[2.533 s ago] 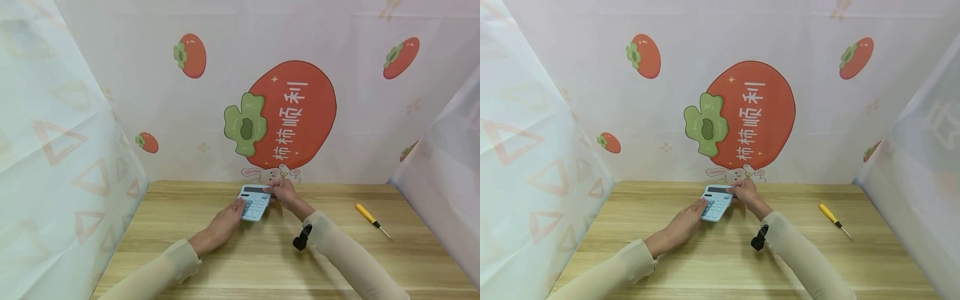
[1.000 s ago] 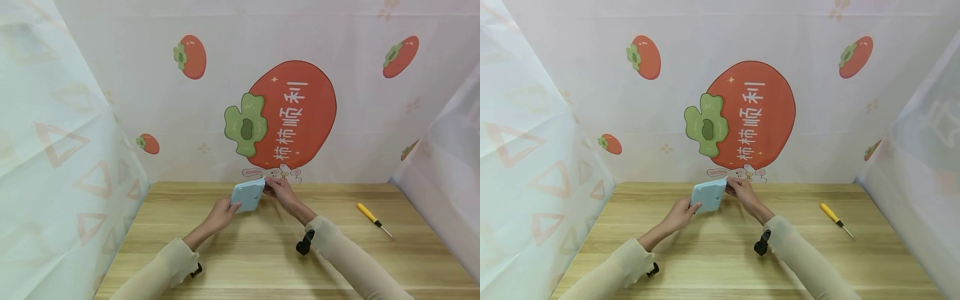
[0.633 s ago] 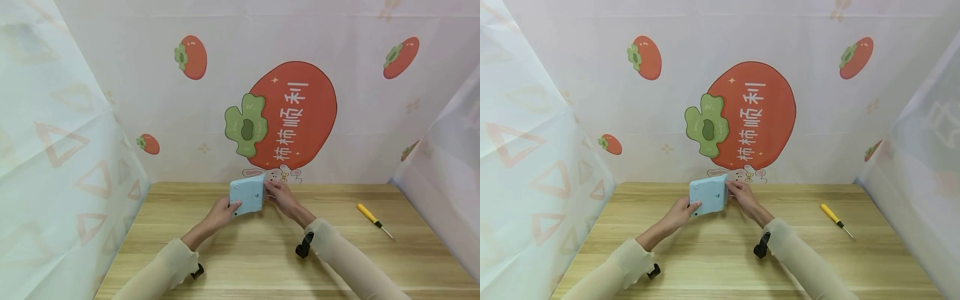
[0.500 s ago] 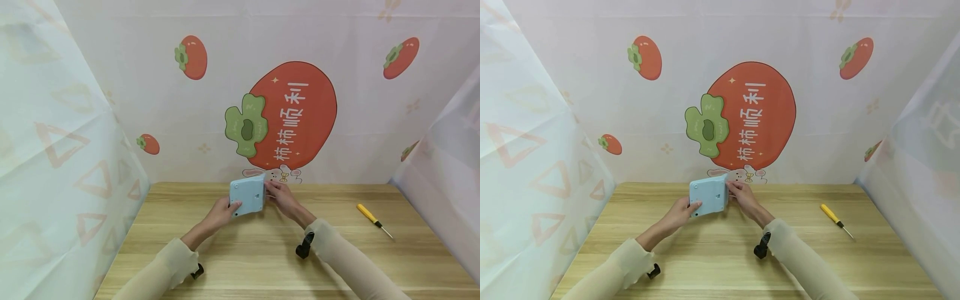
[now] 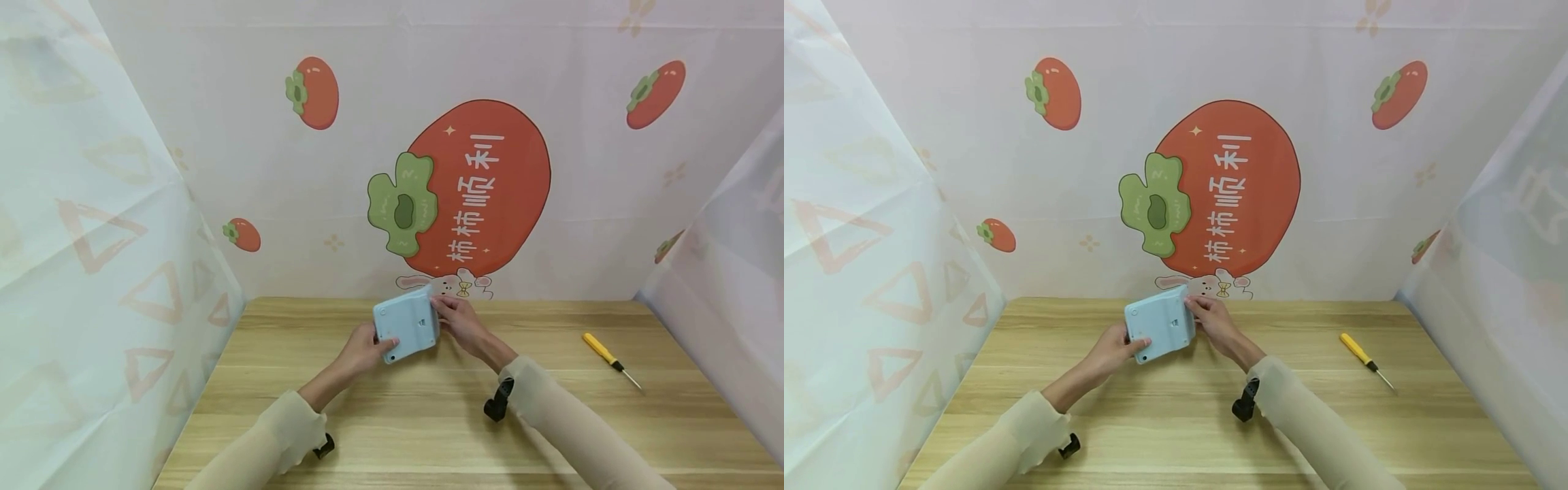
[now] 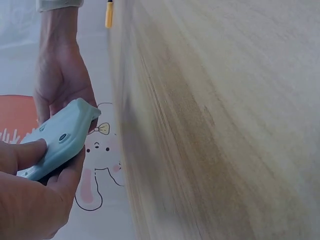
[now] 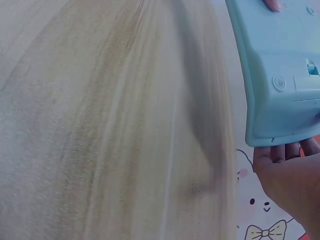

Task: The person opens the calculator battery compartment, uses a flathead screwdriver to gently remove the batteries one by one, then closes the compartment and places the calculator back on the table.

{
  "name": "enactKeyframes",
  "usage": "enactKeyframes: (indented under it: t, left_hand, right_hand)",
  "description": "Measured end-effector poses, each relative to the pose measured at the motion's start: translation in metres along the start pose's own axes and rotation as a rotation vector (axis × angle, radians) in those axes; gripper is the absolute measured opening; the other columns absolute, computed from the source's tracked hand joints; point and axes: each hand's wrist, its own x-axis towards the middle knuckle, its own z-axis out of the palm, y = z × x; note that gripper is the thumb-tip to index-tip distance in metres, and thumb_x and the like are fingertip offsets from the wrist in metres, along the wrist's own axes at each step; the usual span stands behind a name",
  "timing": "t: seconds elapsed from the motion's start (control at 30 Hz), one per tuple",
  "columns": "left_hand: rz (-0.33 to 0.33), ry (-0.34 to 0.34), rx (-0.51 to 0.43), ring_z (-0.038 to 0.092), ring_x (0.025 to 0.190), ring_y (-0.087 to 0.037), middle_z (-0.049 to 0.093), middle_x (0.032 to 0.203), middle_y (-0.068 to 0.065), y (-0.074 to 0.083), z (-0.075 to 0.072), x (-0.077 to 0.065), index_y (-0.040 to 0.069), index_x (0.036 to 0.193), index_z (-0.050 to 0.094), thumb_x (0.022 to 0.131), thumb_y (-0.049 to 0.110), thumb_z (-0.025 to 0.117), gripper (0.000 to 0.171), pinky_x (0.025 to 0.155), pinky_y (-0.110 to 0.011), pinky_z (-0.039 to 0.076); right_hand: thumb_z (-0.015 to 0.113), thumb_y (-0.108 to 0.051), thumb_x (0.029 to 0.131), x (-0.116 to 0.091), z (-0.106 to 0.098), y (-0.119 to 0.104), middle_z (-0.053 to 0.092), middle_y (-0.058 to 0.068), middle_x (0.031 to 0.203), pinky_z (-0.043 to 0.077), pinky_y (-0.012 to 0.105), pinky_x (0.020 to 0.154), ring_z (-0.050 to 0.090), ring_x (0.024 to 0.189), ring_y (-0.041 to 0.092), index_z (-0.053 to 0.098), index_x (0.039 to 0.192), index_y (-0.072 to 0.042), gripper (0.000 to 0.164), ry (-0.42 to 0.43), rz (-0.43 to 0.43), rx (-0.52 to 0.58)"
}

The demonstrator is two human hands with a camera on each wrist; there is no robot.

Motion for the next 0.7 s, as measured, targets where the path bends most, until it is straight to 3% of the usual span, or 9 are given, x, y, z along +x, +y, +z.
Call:
enactKeyframes:
  t: [0.27, 0.43, 0.57, 0.7]
  left_hand:
    - [0.012, 0.056, -0.024, 0.073, 0.107, -0.025, 0.076, 0.118, -0.016, 0.002, 0.001, -0.001, -0.004, 0.127, 0.068, 0.096, 0.007, 0.076, 0.033, 0.093, -0.042, 0.061]
    - [-0.003, 0.054, -0.076, 0.073, 0.108, -0.023, 0.075, 0.120, -0.016, 0.003, 0.002, -0.002, -0.004, 0.130, 0.067, 0.097, 0.007, 0.076, 0.036, 0.091, -0.039, 0.062]
    - [-0.026, 0.056, -0.144, 0.072, 0.109, -0.023, 0.075, 0.121, -0.019, 0.002, 0.003, -0.002, -0.007, 0.132, 0.065, 0.098, 0.005, 0.074, 0.037, 0.093, -0.038, 0.061]
    - [-0.031, 0.059, -0.179, 0.073, 0.105, -0.022, 0.075, 0.117, -0.021, 0.001, 0.002, -0.001, -0.010, 0.127, 0.067, 0.098, 0.003, 0.073, 0.033, 0.093, -0.039, 0.062]
  right_hand:
    - [0.051, -0.023, 0.114, 0.004, 0.001, -0.011, 0.060, 0.015, 0.142, 0.046, 0.051, 0.116, 0.057, 0.128, 0.027, 0.060, 0.146, 0.000, 0.040, 0.003, 0.015, -0.054]
    - [0.050, -0.021, 0.114, 0.005, 0.000, -0.015, 0.059, 0.015, 0.144, 0.041, 0.054, 0.120, 0.055, 0.130, 0.027, 0.059, 0.147, 0.000, 0.040, -0.005, 0.043, -0.092]
    - [0.053, -0.023, 0.113, 0.005, -0.002, -0.018, 0.062, 0.014, 0.139, 0.047, 0.044, 0.113, 0.055, 0.121, 0.024, 0.061, 0.147, -0.001, 0.040, 0.000, 0.066, -0.160]
    - [0.055, -0.025, 0.113, 0.007, -0.003, -0.023, 0.066, 0.012, 0.129, 0.049, 0.032, 0.093, 0.056, 0.110, 0.022, 0.062, 0.146, -0.002, 0.041, -0.013, 0.059, -0.252]
